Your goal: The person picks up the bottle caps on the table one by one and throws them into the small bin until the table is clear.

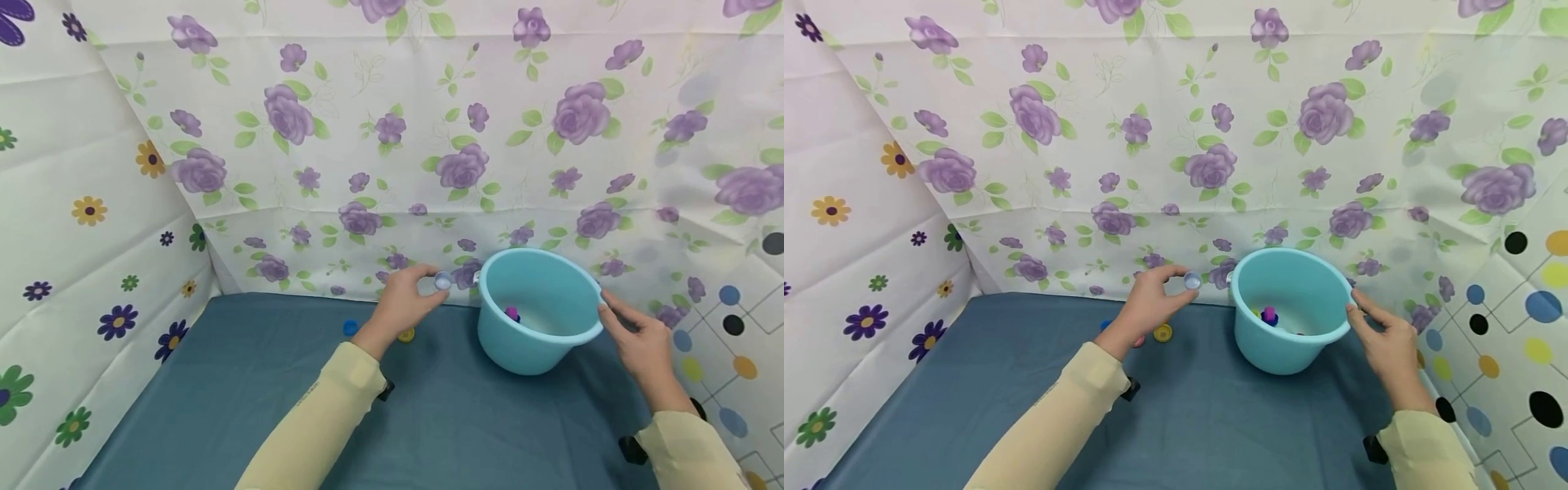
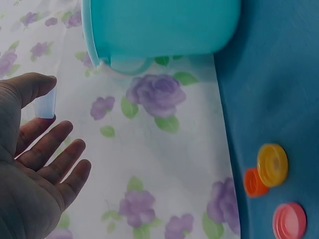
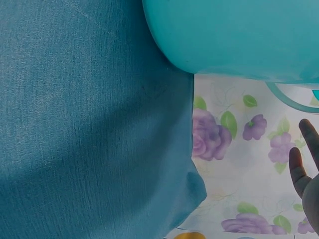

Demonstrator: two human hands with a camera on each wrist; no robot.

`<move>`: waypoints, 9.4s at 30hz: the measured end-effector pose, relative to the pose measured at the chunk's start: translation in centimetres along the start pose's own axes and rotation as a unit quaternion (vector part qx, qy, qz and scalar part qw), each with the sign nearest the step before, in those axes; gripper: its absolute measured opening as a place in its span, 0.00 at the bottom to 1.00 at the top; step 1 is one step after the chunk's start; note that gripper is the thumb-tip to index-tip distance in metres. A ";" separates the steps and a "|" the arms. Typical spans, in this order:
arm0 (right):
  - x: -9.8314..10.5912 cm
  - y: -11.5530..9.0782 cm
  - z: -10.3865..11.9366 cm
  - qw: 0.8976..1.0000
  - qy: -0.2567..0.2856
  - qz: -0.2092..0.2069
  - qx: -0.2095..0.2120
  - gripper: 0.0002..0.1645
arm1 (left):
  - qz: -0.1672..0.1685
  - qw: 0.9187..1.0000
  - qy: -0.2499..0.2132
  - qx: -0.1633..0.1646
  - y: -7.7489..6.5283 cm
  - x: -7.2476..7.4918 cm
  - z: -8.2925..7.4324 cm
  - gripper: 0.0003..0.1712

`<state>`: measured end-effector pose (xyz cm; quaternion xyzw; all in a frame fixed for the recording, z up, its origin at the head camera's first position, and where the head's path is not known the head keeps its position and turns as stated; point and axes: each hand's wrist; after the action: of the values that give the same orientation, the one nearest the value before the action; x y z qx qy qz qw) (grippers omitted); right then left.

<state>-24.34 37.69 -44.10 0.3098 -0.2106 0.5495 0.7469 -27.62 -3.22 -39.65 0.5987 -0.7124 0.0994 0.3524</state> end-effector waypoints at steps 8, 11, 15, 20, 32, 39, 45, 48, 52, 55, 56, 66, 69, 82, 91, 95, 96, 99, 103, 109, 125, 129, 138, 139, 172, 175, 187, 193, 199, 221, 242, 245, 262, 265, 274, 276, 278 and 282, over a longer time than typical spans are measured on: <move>0.2 0.1 0.2 1.000 -0.005 -0.014 0.004 0.25 | 0.001 0.999 -0.015 -0.033 1.3 -1.5 -2.7 0.22; 0.3 0.2 0.1 1.000 -0.011 -0.016 -0.002 0.25 | 0.005 0.999 -0.024 -0.042 1.7 -2.0 -3.7 0.21; 0.3 0.2 0.2 1.000 -0.017 -0.010 -0.011 0.26 | 0.015 0.997 -0.051 -0.058 2.5 -2.9 -4.8 0.18; 0.1 0.1 0.2 1.000 -0.011 -0.004 -0.005 0.26 | 0.025 0.996 -0.048 -0.076 3.2 -3.8 -6.0 0.17; 0.0 0.2 0.2 1.000 0.003 -0.005 0.004 0.26 | 0.063 0.994 -0.037 -0.079 4.1 -6.9 -8.4 0.18; -0.1 0.2 0.1 1.000 0.003 -0.002 0.001 0.26 | 0.099 0.991 -0.033 -0.082 4.2 -8.4 -9.1 0.19; -0.3 0.3 -0.1 1.000 0.000 -0.010 -0.005 0.25 | 0.118 0.990 -0.006 -0.080 4.3 -9.3 -9.3 0.19; -0.3 0.3 -0.1 1.000 -0.002 -0.014 -0.004 0.25 | 0.123 0.989 0.005 -0.081 4.4 -9.6 -9.4 0.19; -0.3 0.3 -0.1 1.000 -0.006 -0.017 -0.003 0.24 | 0.126 0.988 0.016 -0.083 4.3 -9.8 -9.2 0.19; -0.2 0.3 -0.1 1.000 -0.005 -0.014 -0.004 0.25 | 0.127 0.988 0.023 -0.080 4.2 -9.9 -9.0 0.19; -0.2 0.3 -0.1 1.000 -0.005 -0.013 -0.005 0.25 | 0.128 0.988 0.025 -0.079 4.2 -9.9 -9.0 0.19; -0.3 0.2 -0.2 1.000 0.002 -0.016 0.002 0.25 | 0.136 0.987 0.033 -0.080 4.1 -10.0 -8.7 0.19; -0.3 0.3 -0.1 1.000 0.005 -0.018 0.004 0.25 | 0.140 0.986 0.040 -0.077 4.1 -10.0 -8.7 0.21; -0.5 0.2 0.0 1.000 0.008 -0.019 0.003 0.25 | 0.143 0.986 0.044 -0.070 3.7 -9.4 -8.7 0.23; -0.6 0.0 0.1 1.000 0.007 -0.025 0.001 0.25 | 0.131 0.988 0.048 -0.064 3.3 -8.4 -8.5 0.21; -0.5 -0.1 0.1 1.000 0.009 -0.022 -0.001 0.25 | 0.118 0.991 0.035 -0.054 3.1 -7.4 -8.0 0.22; -0.5 -0.2 0.0 1.000 0.008 -0.021 -0.003 0.25 | 0.112 0.992 0.030 -0.051 3.0 -7.1 -7.7 0.22; -0.4 -0.1 0.0 1.000 0.005 -0.014 -0.009 0.25 | 0.089 0.995 0.018 -0.044 2.3 -5.9 -6.8 0.24; -0.3 0.0 0.0 1.000 -0.001 -0.007 -0.016 0.26 | 0.053 0.998 0.000 -0.039 1.2 -4.1 -5.1 0.25; -0.1 0.1 0.1 1.000 -0.005 -0.007 -0.020 0.26 | 0.015 0.999 -0.027 -0.017 -0.6 -1.7 -1.7 0.28; 0.1 0.1 0.1 0.999 -0.013 -0.003 -0.029 0.26 | -0.055 0.994 0.035 0.088 -4.6 3.0 8.1 0.30; 0.0 0.2 0.0 1.000 -0.013 -0.010 -0.023 0.25 | -0.058 0.989 0.066 0.118 -5.2 3.8 10.2 0.32; -0.1 0.3 -0.1 1.000 -0.006 -0.015 -0.018 0.25 | -0.047 0.977 0.112 0.173 -6.4 4.7 13.8 0.37; -0.1 0.3 -0.1 1.000 -0.005 -0.013 -0.018 0.25 | -0.043 0.976 0.119 0.174 -6.5 4.7 14.1 0.38; -0.2 0.0 0.2 1.000 0.000 -0.012 -0.014 0.26 | 0.035 0.949 0.213 0.230 -7.2 2.8 17.8 0.35; -0.1 0.0 0.2 1.000 0.001 -0.008 -0.014 0.26 | 0.034 0.949 0.214 0.231 -7.2 2.8 17.7 0.33; -0.2 0.0 0.1 1.000 0.002 -0.009 -0.013 0.26 | 0.029 0.946 0.220 0.235 -7.2 2.8 17.4 0.31; -0.2 0.0 0.3 1.000 0.007 -0.012 -0.006 0.26 | 0.028 0.946 0.223 0.235 -7.4 2.9 17.3 0.30; -0.3 0.0 0.3 1.000 0.003 -0.016 -0.010 0.26 | 0.029 0.947 0.217 0.236 -7.5 2.8 17.3 0.30; -0.3 0.0 0.0 1.000 0.009 -0.018 -0.004 0.25 | -0.003 0.963 0.136 0.233 -7.5 2.3 16.1 0.29; -0.2 0.0 -0.2 1.000 0.015 -0.013 0.008 0.25 | -0.074 0.974 0.119 0.176 -6.0 1.9 12.9 0.25; -0.2 0.0 -0.1 1.000 0.015 -0.013 0.007 0.25 | -0.074 0.976 0.108 0.172 -5.8 1.9 12.4 0.24; -0.3 -0.1 0.1 1.000 0.019 -0.014 0.008 0.26 | -0.067 0.992 0.042 0.101 -3.7 1.3 8.3 0.25; -0.3 0.0 0.1 1.000 0.019 -0.018 0.007 0.25 | -0.066 0.993 0.035 0.087 -3.1 1.0 7.1 0.25; -0.3 0.0 0.1 1.000 0.010 -0.017 -0.002 0.25 | -0.060 0.998 0.001 0.024 -1.5 0.2 3.8 0.20; -0.3 0.0 0.1 1.000 0.006 -0.018 -0.004 0.25 | -0.053 0.998 -0.009 0.016 -1.3 0.0 3.0 0.20; -0.3 0.0 0.1 1.000 0.005 -0.018 -0.004 0.25 | -0.052 0.999 -0.009 0.009 -0.9 -0.2 2.4 0.20; -0.3 0.0 0.2 1.000 0.007 -0.019 -0.003 0.25 | -0.058 0.998 -0.001 -0.001 -0.2 -0.7 1.1 0.19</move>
<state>-24.38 37.36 -44.18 0.3073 -0.2016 0.5367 0.7595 -27.87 -3.34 -40.97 0.6388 -0.6768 0.0769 0.3576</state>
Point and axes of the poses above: each hand's wrist, its own y-axis towards the middle knuckle, its own x-axis out of the back of the hand, z = x × y, and after that the axes turned 3 degrees about z, right-handed
